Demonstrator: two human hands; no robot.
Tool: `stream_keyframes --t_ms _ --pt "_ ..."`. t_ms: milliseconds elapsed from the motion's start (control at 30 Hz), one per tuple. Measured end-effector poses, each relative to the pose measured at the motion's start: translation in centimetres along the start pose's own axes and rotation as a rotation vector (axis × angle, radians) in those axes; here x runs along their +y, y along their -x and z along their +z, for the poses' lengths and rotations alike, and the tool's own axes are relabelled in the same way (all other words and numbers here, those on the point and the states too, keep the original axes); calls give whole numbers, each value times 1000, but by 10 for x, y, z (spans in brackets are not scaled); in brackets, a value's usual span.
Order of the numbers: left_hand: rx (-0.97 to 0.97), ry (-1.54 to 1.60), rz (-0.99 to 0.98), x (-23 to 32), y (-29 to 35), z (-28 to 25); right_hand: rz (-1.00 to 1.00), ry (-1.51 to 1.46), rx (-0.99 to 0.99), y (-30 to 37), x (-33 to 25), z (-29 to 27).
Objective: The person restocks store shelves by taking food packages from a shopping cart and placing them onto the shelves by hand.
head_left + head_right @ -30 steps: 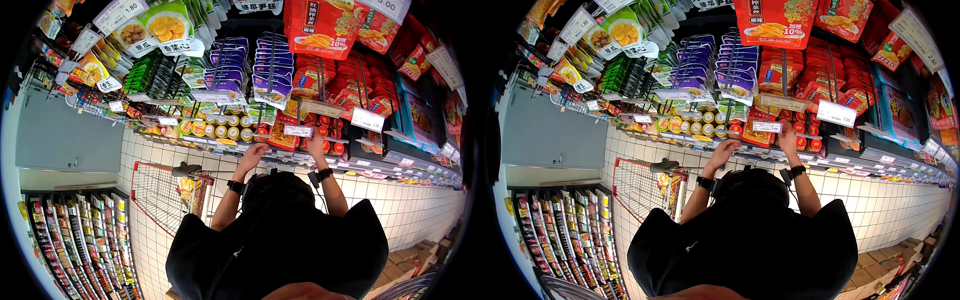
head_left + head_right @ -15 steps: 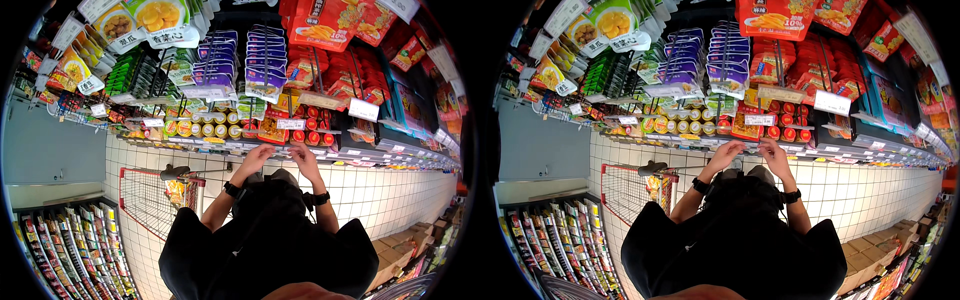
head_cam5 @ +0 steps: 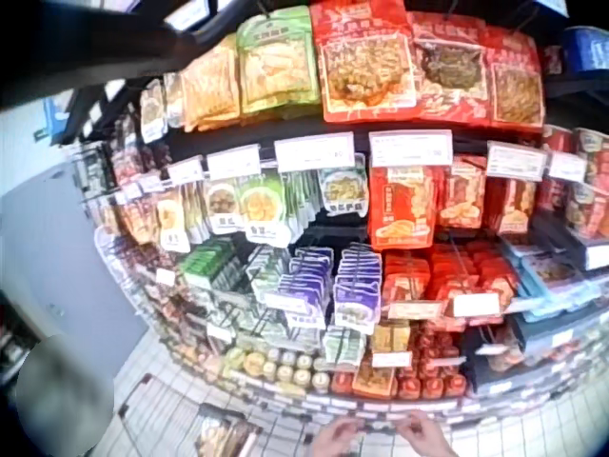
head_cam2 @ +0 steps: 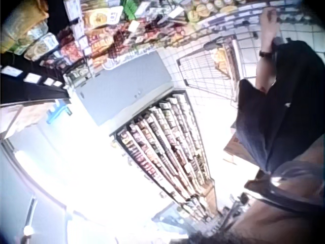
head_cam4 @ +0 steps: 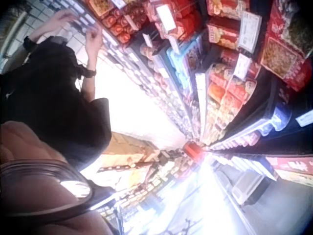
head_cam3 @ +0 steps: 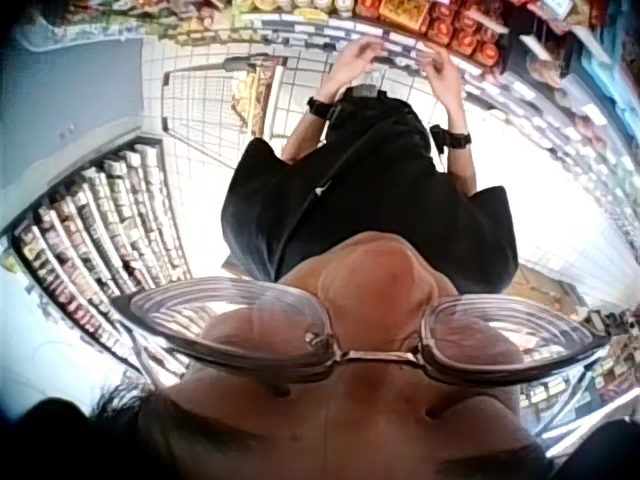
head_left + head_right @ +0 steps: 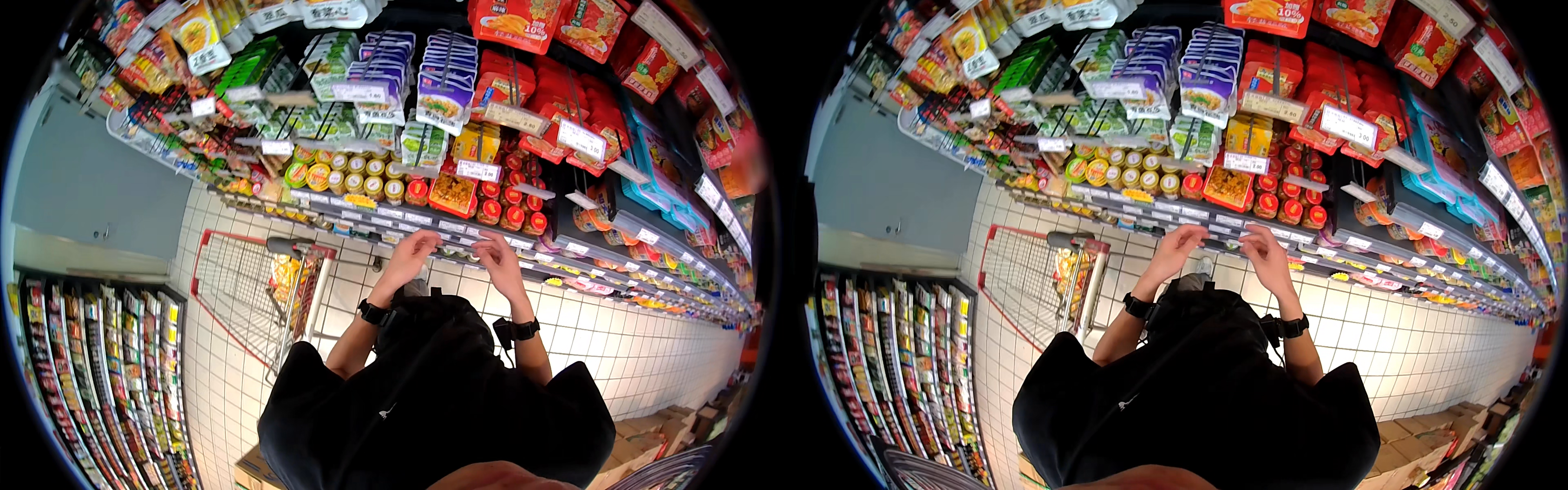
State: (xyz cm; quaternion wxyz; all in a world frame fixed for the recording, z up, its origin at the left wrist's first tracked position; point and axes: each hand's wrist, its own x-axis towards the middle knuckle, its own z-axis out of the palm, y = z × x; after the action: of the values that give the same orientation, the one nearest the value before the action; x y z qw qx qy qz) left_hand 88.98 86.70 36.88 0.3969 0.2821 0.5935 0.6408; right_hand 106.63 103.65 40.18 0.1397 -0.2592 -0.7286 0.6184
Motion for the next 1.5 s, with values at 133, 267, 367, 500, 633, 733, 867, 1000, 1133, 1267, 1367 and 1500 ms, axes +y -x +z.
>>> stream_keyframes --t_ms 133,267,367,500,633,733,867,1000,1133,1267,1367,1500 --pt "217 -111 13 -6 60 12 -66 -227 -131 43 -11 8" --pt "358 -60 52 -8 133 36 -50 -253 -231 84 -9 16" --pt "440 -57 -63 -9 190 46 -30 -255 -314 111 1 27" --pt "566 -41 -113 -28 246 53 -35 -238 -401 144 -4 45" --pt "586 2 -51 -22 279 63 -32 -239 -468 171 -11 55" --pt "585 -6 0 -16 289 65 -35 -254 -500 185 -13 57" --pt "614 -34 46 -12 302 62 -42 -279 -532 193 -12 65" --pt "639 -21 35 -7 328 54 -25 -321 -615 198 -21 89" --pt "696 10 41 -6 362 39 -33 -297 -727 205 -33 129" --pt "837 -53 -3 -6 412 18 -31 -270 -856 215 -43 183" --pt "959 -7 -20 -10 457 -1 -44 -256 -978 225 -53 238" --pt "1074 4 7 -20 523 -34 -53 -226 -1089 253 -69 311"
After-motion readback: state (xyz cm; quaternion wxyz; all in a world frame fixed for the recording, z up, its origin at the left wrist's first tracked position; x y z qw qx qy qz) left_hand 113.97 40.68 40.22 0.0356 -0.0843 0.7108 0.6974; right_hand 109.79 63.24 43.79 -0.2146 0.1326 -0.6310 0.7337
